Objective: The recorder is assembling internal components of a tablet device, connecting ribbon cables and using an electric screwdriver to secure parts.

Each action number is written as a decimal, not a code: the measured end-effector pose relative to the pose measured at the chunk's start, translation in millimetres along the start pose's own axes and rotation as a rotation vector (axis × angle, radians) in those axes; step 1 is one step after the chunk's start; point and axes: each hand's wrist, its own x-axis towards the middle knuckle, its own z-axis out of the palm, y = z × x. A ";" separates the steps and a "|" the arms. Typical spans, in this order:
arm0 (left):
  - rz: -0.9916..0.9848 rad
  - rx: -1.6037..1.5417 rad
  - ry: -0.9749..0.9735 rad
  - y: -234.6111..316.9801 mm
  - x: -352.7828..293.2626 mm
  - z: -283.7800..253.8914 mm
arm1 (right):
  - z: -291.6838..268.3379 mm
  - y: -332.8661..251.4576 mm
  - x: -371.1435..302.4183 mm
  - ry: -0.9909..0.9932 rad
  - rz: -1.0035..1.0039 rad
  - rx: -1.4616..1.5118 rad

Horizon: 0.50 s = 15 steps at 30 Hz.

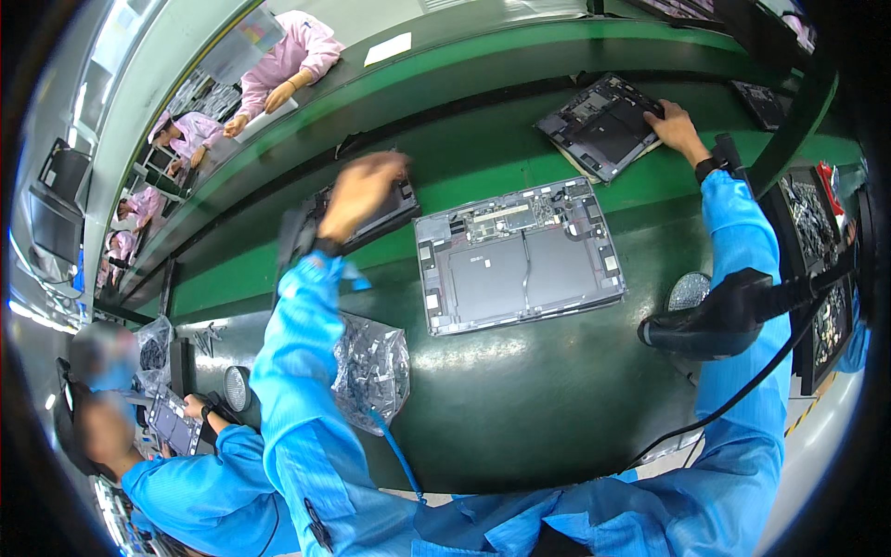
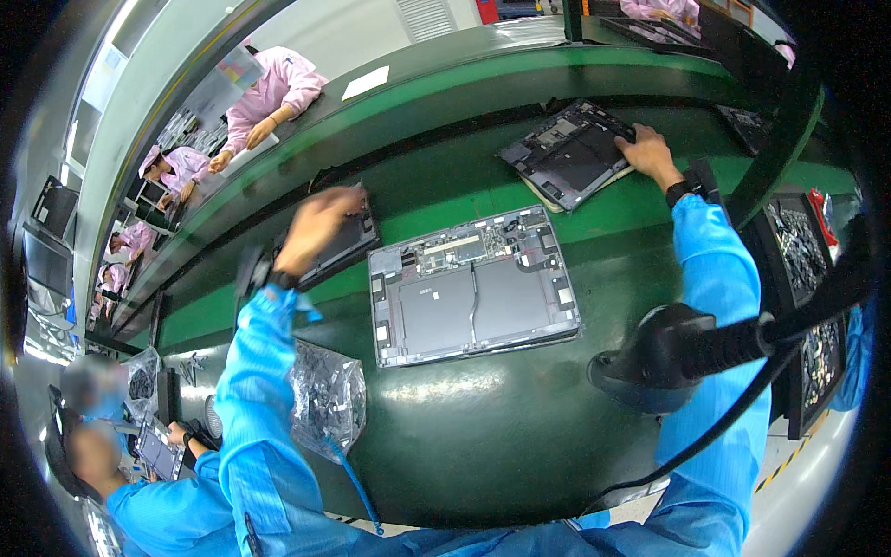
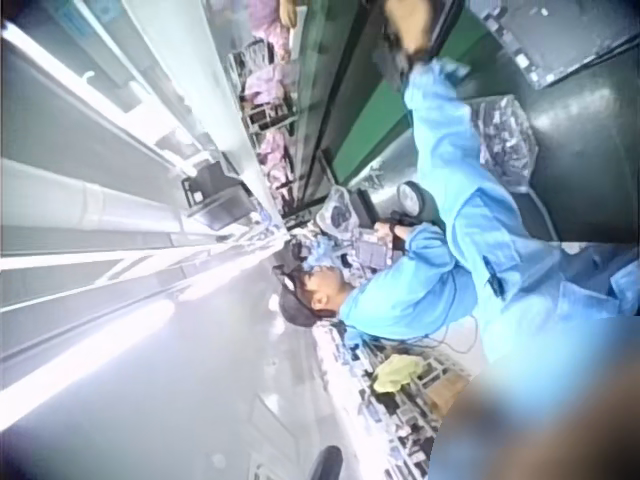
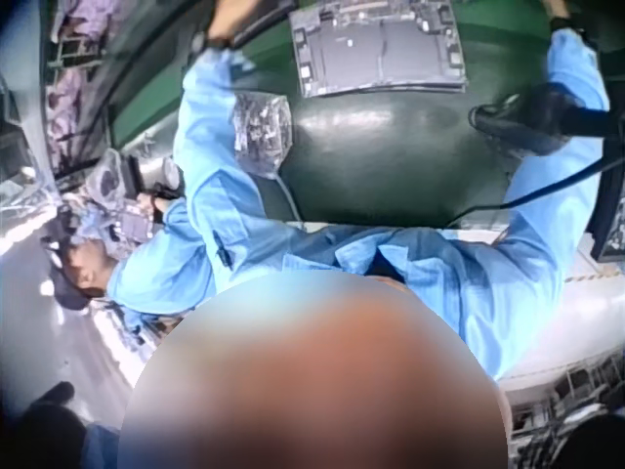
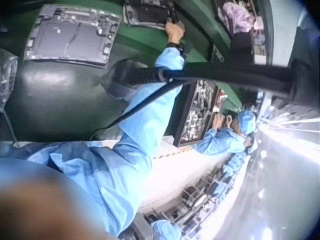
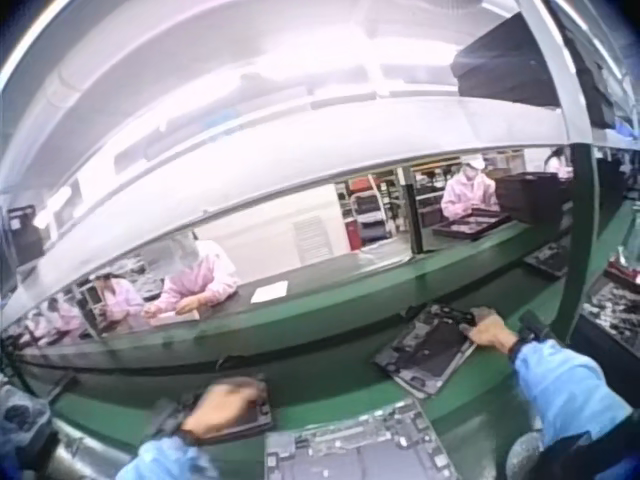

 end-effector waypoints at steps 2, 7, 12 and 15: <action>-0.042 -0.082 -0.372 53.8 31.9 48.8 | -21.4 -56.6 -8.9 -0.086 0.078 -0.004; -0.271 -0.063 -0.532 116.7 130.1 164.4 | -40.8 -69.8 -33.5 -0.202 0.211 0.083; 0.066 -0.165 -0.236 -16.6 244.7 184.2 | -46.1 -120.3 -46.2 -0.142 0.214 0.236; 0.033 -0.308 0.149 1.2 223.8 170.5 | -43.7 -138.9 -56.2 -0.159 0.244 0.419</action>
